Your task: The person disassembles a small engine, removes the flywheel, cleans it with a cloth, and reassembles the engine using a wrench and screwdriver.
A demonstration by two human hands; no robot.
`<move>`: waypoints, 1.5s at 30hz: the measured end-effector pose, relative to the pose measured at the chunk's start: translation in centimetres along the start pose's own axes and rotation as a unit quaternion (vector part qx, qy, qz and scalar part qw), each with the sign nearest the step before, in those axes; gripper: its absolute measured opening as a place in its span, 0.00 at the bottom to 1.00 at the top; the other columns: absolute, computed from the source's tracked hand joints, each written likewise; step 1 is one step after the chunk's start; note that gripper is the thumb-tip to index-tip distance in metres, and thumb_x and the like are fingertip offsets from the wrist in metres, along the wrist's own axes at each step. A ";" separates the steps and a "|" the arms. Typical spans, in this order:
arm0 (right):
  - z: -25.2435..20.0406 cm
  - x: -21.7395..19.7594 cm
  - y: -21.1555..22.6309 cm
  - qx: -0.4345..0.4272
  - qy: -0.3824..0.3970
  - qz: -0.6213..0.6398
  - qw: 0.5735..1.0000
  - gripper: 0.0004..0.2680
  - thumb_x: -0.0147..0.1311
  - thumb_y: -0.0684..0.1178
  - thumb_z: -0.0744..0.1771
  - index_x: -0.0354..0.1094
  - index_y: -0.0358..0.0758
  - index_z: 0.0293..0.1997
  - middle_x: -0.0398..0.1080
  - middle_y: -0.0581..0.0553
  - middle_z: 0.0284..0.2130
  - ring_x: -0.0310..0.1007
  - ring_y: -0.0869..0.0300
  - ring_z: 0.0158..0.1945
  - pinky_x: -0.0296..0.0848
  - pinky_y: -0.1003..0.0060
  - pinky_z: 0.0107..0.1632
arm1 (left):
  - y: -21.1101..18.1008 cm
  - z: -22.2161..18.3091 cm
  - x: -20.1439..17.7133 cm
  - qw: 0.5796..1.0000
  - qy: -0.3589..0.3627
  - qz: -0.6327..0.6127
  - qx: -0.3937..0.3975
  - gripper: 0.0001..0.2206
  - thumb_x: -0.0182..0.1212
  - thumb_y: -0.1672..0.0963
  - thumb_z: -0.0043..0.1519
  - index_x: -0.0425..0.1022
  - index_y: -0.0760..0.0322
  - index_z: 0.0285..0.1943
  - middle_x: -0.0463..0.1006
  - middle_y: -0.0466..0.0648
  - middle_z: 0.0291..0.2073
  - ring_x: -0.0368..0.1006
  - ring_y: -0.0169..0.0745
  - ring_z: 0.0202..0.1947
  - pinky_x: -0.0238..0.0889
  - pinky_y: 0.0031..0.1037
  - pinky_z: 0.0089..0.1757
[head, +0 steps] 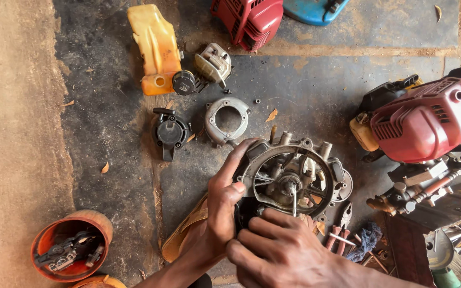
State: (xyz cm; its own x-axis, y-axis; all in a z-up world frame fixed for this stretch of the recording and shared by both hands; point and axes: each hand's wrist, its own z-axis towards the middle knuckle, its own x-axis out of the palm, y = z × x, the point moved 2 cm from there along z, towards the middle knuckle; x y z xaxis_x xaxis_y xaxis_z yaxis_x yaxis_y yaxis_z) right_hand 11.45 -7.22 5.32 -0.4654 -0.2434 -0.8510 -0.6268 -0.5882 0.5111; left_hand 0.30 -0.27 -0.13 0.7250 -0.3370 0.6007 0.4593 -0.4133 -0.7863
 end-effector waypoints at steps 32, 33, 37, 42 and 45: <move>6.1 0.3 0.2 0.372 -0.111 0.188 0.902 0.11 0.45 0.56 0.70 0.65 0.40 0.37 0.65 0.46 0.10 0.67 0.59 0.10 0.66 0.60 0.17 | 4.6 -2.7 -3.4 0.983 0.057 0.105 -0.142 0.35 0.51 0.50 0.69 0.45 0.59 0.86 0.66 0.48 0.33 0.62 0.29 0.30 0.66 0.27 0.34; 6.2 0.2 0.2 0.379 -0.121 0.193 0.897 0.11 0.46 0.56 0.70 0.65 0.40 0.35 0.66 0.46 0.10 0.68 0.59 0.10 0.67 0.61 0.17 | 4.7 -2.8 -3.3 0.985 0.065 0.109 -0.115 0.35 0.51 0.50 0.69 0.44 0.60 0.84 0.67 0.47 0.39 0.64 0.29 0.34 0.67 0.26 0.38; 6.9 -0.3 0.2 0.377 -0.175 0.222 0.882 0.09 0.50 0.52 0.68 0.66 0.38 0.33 0.67 0.48 0.12 0.66 0.63 0.12 0.64 0.65 0.19 | 5.5 -3.5 -3.2 0.985 0.036 -0.071 -0.154 0.31 0.45 0.50 0.69 0.44 0.59 0.81 0.70 0.45 0.43 0.69 0.30 0.39 0.70 0.26 0.42; 7.4 -0.5 0.3 0.360 -0.246 0.217 0.873 0.11 0.57 0.46 0.66 0.62 0.35 0.24 0.62 0.48 0.12 0.60 0.66 0.14 0.59 0.67 0.20 | 7.0 -3.9 -4.0 0.998 0.023 0.010 -0.057 0.23 0.44 0.53 0.77 0.54 0.68 0.79 0.68 0.46 0.45 0.67 0.30 0.44 0.68 0.27 0.47; 7.5 -0.1 0.0 0.357 -0.263 0.212 0.871 0.12 0.59 0.47 0.67 0.62 0.37 0.24 0.63 0.50 0.13 0.62 0.68 0.14 0.61 0.68 0.20 | 7.9 -3.9 -4.3 0.994 0.006 0.110 0.003 0.19 0.47 0.54 0.76 0.60 0.72 0.72 0.70 0.50 0.52 0.69 0.32 0.50 0.69 0.29 0.50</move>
State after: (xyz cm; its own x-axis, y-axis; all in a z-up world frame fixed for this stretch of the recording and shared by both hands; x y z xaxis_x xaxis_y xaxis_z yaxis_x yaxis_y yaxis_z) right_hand 6.82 -1.46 6.32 -0.8536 0.1754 -0.4904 -0.4708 0.1431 0.8706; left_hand -1.18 -5.39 -8.30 0.8019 -0.4292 0.4156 0.2930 -0.3237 -0.8996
